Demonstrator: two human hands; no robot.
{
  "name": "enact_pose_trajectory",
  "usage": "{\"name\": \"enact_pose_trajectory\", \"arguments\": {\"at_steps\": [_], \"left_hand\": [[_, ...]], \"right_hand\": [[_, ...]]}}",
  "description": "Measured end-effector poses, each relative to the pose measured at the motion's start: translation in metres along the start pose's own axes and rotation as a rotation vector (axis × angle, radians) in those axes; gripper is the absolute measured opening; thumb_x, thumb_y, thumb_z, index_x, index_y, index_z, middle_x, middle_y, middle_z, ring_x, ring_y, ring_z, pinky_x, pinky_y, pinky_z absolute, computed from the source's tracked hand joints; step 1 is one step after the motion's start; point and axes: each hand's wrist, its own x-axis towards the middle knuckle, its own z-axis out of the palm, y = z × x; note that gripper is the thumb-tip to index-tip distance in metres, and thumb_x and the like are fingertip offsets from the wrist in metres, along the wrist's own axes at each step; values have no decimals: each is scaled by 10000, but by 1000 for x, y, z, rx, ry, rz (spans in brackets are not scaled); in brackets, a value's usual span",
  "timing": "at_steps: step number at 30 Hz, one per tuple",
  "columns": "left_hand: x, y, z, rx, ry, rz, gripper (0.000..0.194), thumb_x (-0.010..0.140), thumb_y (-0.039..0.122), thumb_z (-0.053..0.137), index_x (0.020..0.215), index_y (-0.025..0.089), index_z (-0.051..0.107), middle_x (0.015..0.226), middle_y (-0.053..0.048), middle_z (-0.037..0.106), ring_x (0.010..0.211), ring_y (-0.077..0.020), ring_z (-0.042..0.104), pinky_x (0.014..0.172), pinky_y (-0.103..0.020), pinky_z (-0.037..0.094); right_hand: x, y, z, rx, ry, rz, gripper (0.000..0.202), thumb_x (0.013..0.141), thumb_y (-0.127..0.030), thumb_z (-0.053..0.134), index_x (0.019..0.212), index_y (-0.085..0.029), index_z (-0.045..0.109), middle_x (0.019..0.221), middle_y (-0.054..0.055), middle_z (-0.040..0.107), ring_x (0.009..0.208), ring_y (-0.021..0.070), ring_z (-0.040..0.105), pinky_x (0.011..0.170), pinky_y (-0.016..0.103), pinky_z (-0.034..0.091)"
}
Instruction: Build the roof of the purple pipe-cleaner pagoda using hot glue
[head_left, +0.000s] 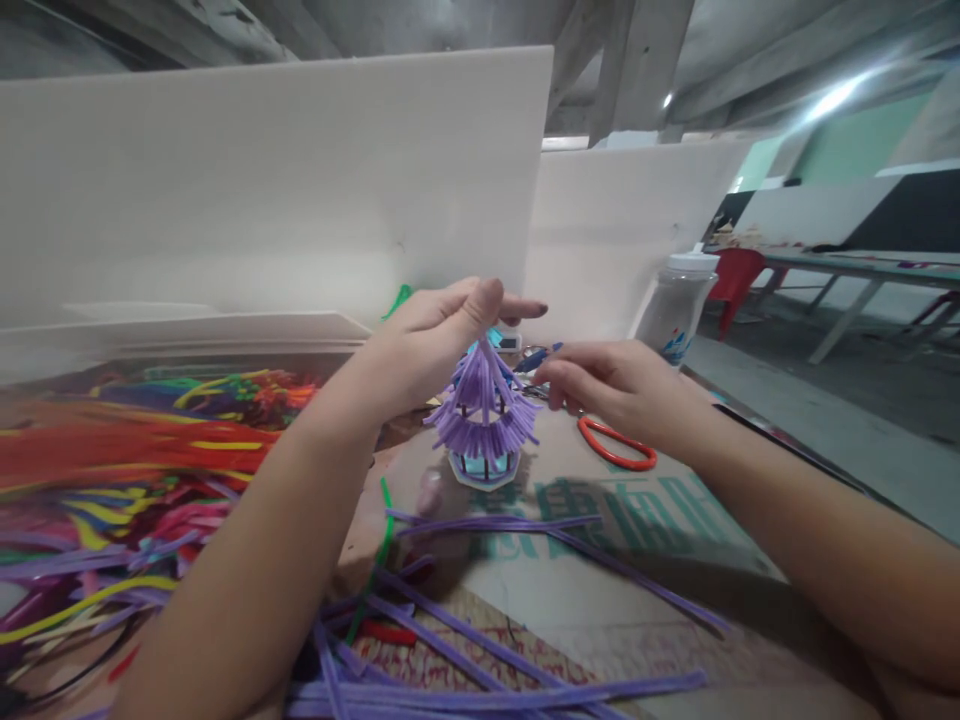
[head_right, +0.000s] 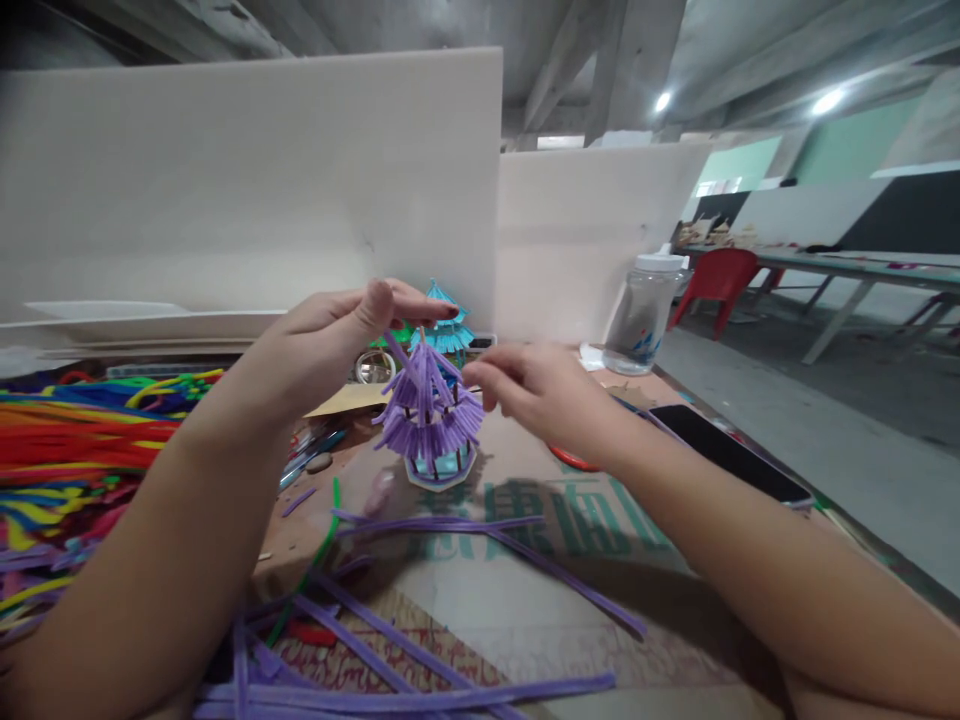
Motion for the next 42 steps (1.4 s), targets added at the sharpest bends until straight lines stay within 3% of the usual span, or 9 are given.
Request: {"name": "enact_pose_trajectory", "arguments": {"at_steps": [4, 9, 13, 19, 29, 32, 35, 38, 42], "left_hand": [[-1, 2, 11, -55, -73, 58, 577, 974, 630, 371, 1086, 214, 755, 1106, -83, 733, 1097, -235, 651, 843, -311, 538], [-1, 2, 19, -134, -196, 77, 538, 981, 598, 395, 1132, 214, 740, 1134, -75, 737, 1090, -244, 661, 882, -338, 547], [-3, 8, 20, -127, -177, 21, 558, 979, 609, 385, 1137, 209, 740, 1048, -76, 757, 1065, -257, 674, 867, -347, 560], [-4, 7, 17, -86, -114, 12, 628, 944, 682, 376, 1123, 210, 751, 1085, -88, 754, 1095, -265, 663, 909, -368, 545], [1, -8, 12, -142, -77, 35, 618, 969, 662, 342, 1143, 231, 749, 1163, -84, 740, 1115, -234, 666, 942, -364, 532], [0, -7, 13, -172, -61, 50, 653, 963, 683, 310, 1134, 234, 753, 1175, -81, 738, 1146, -238, 658, 960, -377, 534], [-3, -1, 16, -175, -58, 65, 634, 973, 666, 302, 1133, 249, 751, 1192, -59, 734, 1209, -235, 628, 1010, -382, 514], [-6, 5, 18, -163, -82, 85, 599, 990, 631, 303, 1160, 258, 740, 1229, -42, 721, 1275, -238, 583, 1050, -382, 490], [-7, 8, 20, -136, -141, 106, 552, 999, 592, 340, 1181, 247, 731, 1254, -48, 708, 1288, -246, 570, 1063, -377, 483]], "right_hand": [[-12, -19, 13, 56, 9, -97, 362, 973, -421, 492, 765, -185, 672, 640, -2, 654, 558, 109, 542, 535, 243, 373], [-14, -18, 19, 298, -47, -43, 279, 949, -378, 517, 798, -185, 652, 662, 3, 656, 575, 119, 571, 541, 243, 422], [-13, -16, 24, 447, -117, 13, 260, 932, -403, 541, 835, -182, 640, 707, 14, 656, 611, 129, 585, 570, 258, 460], [-17, -18, 24, 347, -137, 5, 171, 919, -313, 593, 819, -186, 647, 685, -10, 657, 629, 119, 589, 586, 239, 441], [-22, -15, -3, -137, -399, -106, 351, 973, -360, 501, 692, -191, 626, 602, -7, 612, 528, 111, 508, 515, 262, 294], [-26, -8, -9, -381, -209, -156, 160, 916, -248, 549, 870, -214, 698, 786, 29, 693, 651, 145, 570, 553, 273, 285], [-25, -12, -10, -273, -13, -118, 253, 978, -315, 474, 966, -220, 708, 790, 27, 695, 672, 148, 588, 585, 268, 335], [-22, -20, -6, -123, 32, -140, 375, 1015, -400, 408, 951, -198, 718, 662, 11, 651, 614, 141, 571, 585, 267, 358], [-21, -23, 6, -24, 13, -179, 305, 993, -345, 468, 903, -195, 718, 692, 6, 670, 626, 127, 576, 597, 255, 373]]}}
